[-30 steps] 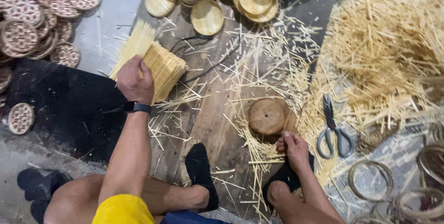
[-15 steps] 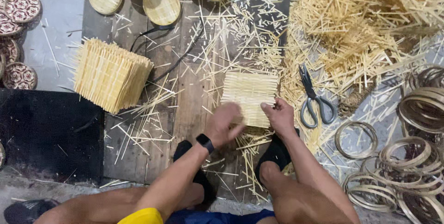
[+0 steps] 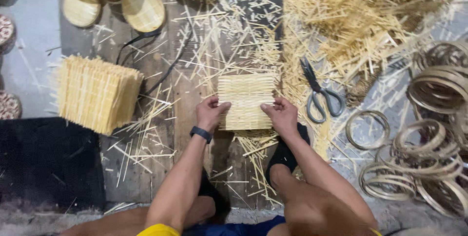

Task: The person assembles bamboo steamer baskets by hand and using shears, fitting thin wooden slats into circular frames, trimming excess materials, and checking the fit by rotating the pieces.

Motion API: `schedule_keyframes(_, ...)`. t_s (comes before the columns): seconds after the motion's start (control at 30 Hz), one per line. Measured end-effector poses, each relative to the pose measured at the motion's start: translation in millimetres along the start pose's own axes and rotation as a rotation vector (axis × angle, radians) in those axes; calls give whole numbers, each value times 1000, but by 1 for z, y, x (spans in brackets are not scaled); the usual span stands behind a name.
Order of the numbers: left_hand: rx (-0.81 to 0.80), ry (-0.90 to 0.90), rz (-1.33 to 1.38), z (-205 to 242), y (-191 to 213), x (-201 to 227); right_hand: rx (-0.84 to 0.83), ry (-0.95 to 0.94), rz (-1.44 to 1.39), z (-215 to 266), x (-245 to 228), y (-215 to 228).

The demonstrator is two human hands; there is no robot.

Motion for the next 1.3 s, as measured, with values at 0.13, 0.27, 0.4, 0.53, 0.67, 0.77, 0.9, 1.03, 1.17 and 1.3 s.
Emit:
schedule_keyframes(0.13, -73, -43, 44, 5, 0, 13, 74, 3, -61, -5, 21, 29)
schedule_keyframes(0.27, 6, -97, -248, 22, 5, 45, 448, 158, 127, -3, 36, 133)
schedule_keyframes(0.4, 124, -65, -258, 33, 14, 63, 635, 90, 578, 26, 33, 234)
schedule_keyframes(0.53, 118, -91, -98, 29, 33, 59, 529, -181, 849, 47, 32, 272)
schedule_keyframes(0.67, 112, -86, -50, 23, 48, 45, 667, 71, 943, 37, 45, 304)
schedule_keyframes(0.77, 124, -134, -38, 17, 53, 28, 547, 55, 1070, 9, 55, 329)
schedule_keyframes(0.9, 182, -218, -170, 14, 51, 31, 421, 86, 1132, -17, 61, 344)
schedule_keyframes(1.03, 170, -184, -136, 27, 51, 66, 317, 70, 1193, -26, 65, 358)
schedule_keyframes(1.17, 196, -167, 9, 35, 49, 96, 353, 37, 1015, -11, 55, 379)
schedule_keyframes(1.3, 232, -353, -106, 49, 39, 121, 489, 73, 644, 0, 12, 370)
Point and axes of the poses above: each hand's wrist, its own z-axis away from the middle knuckle, its own y-axis out of the back of the hand, x = y × z, the point moved 2 cm from there along -z, towards the middle knuckle, and after that the axes turned 1 degree about x, right-handed, at the moved point
